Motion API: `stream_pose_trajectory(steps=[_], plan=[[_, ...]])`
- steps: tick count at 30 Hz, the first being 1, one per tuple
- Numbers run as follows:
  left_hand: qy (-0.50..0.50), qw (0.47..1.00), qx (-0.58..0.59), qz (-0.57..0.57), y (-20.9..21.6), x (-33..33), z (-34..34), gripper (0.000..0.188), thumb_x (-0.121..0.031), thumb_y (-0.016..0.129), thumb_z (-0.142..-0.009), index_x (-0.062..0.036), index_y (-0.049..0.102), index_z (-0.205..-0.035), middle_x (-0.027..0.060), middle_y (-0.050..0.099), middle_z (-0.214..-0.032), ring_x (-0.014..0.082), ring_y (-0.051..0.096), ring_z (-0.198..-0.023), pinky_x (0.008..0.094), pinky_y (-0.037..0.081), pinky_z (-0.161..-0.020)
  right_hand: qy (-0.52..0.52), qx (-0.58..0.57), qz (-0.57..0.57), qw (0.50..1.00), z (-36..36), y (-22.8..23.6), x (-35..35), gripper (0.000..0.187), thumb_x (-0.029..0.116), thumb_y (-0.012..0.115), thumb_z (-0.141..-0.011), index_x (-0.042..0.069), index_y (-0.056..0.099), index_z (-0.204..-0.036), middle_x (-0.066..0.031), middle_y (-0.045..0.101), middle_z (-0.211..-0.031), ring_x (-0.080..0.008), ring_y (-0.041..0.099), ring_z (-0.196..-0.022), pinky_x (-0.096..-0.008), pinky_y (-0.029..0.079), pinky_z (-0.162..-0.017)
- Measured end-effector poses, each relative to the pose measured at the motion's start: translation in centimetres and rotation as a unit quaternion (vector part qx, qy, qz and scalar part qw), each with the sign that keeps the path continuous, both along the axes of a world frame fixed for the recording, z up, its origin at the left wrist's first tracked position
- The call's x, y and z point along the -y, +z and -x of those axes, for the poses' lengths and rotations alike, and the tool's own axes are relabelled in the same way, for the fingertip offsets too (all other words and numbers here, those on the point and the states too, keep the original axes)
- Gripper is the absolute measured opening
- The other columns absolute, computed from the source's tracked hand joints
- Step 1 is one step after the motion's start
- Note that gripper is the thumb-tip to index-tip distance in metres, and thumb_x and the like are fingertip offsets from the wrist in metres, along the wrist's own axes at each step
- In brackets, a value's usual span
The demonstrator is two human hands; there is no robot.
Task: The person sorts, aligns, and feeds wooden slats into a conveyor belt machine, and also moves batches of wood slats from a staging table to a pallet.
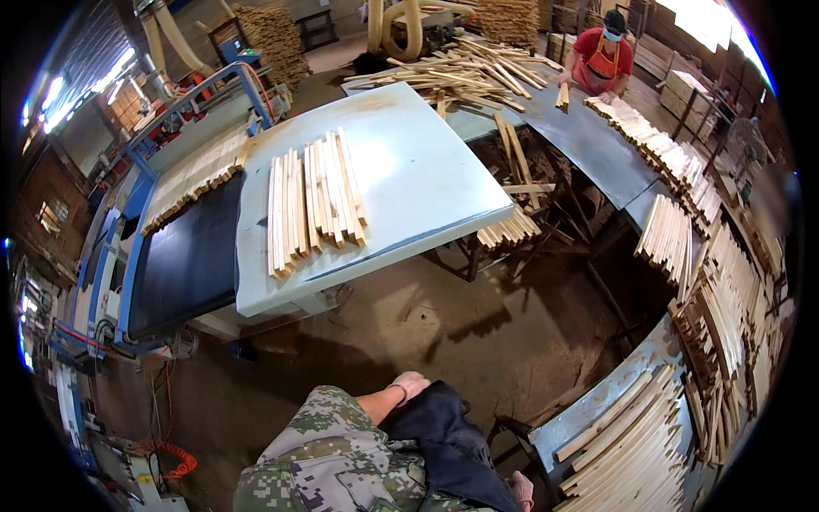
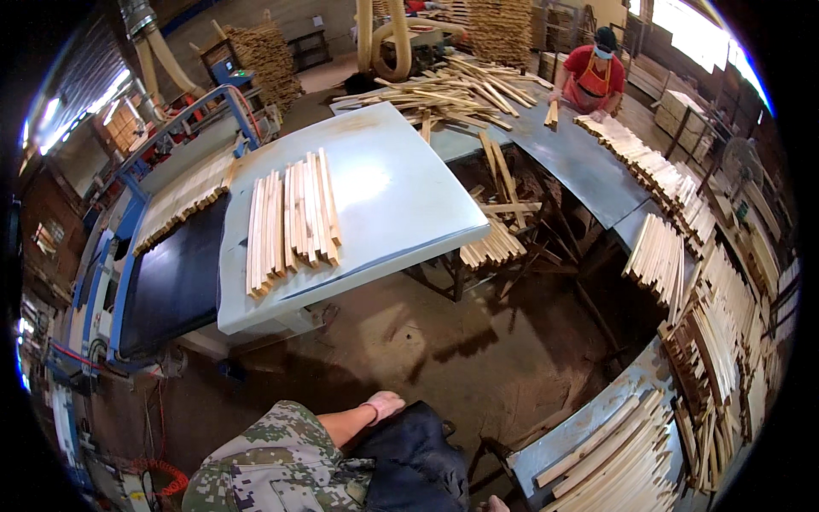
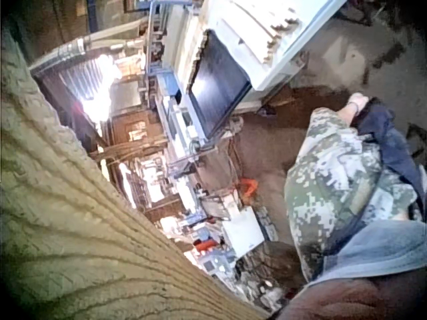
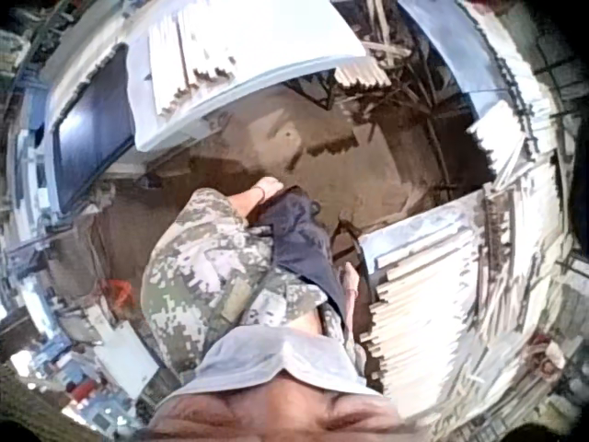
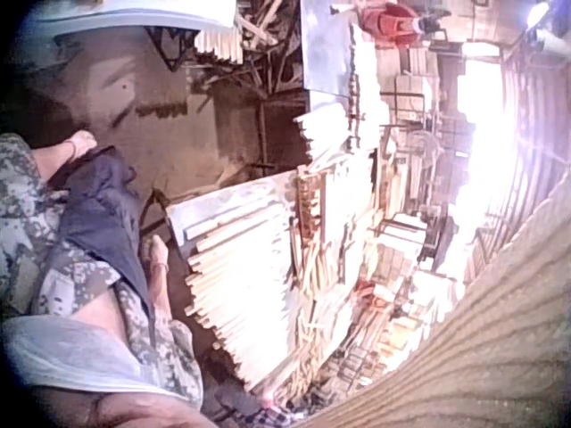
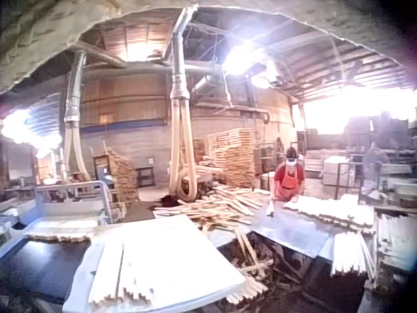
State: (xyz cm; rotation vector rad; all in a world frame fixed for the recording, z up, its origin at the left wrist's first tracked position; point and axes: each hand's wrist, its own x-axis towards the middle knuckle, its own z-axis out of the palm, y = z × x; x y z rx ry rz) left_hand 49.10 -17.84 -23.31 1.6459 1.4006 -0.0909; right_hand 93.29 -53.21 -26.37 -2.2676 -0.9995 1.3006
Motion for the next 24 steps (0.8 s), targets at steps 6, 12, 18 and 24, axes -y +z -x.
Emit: stream_pose_trajectory(steps=[6, 12, 18, 24], plan=[[0.014, 0.991, -0.123, 0.048, -5.2, 9.3, 7.8, 0.049, -0.042, 0.051, -0.099, -0.0025, 0.076, -0.114, 0.0225, 0.072, -0.125, 0.0418, 0.065, -0.120, 0.0501, 0.050, -0.100, -0.278, -0.415, 0.047, 0.865, 0.8, 2.2, -9.9, 0.017, 0.024, 0.063, -0.104, 0.007, 0.063, -0.109, -0.0131, 0.067, -0.084, -0.0278, 0.066, -0.066, -0.0437, 0.057, -0.060], [0.547, 0.831, 0.061, 0.085, -0.2, 12.3, 11.0, 0.032, -0.031, 0.063, -0.101, -0.0054, 0.078, -0.114, 0.0127, 0.078, -0.110, 0.0226, 0.074, -0.097, 0.0395, 0.057, -0.087, -0.154, -0.426, 0.008, 0.892, 7.4, 12.4, -24.0, 0.016, 0.024, 0.060, -0.105, 0.009, 0.056, -0.102, -0.0048, 0.058, -0.085, -0.0148, 0.053, -0.067, -0.0303, 0.046, -0.059], [0.611, 0.621, 0.433, -0.231, 14.8, 2.5, 17.2, 0.025, -0.014, 0.071, -0.099, -0.0001, 0.073, -0.120, 0.0023, 0.073, -0.097, 0.0111, 0.066, -0.083, 0.0275, 0.055, -0.076, 0.048, -0.316, -0.123, 0.939, 18.9, 25.5, -41.5, 0.041, 0.019, 0.063, -0.102, -0.004, 0.062, -0.135, -0.0069, 0.068, -0.102, -0.0150, 0.064, -0.083, -0.0301, 0.055, -0.074], [0.592, 0.645, 0.290, -0.386, 22.2, -6.7, 32.7, 0.036, -0.018, 0.068, -0.102, 0.0038, 0.068, -0.130, 0.0106, 0.074, -0.118, 0.0173, 0.069, -0.110, 0.0308, 0.054, -0.099, 0.201, -0.213, -0.261, 0.920, 37.7, 30.8, -60.2, 0.063, 0.023, 0.064, -0.099, -0.010, 0.048, -0.151, -0.0152, 0.067, -0.130, -0.0207, 0.064, -0.113, -0.0325, 0.052, -0.097]])
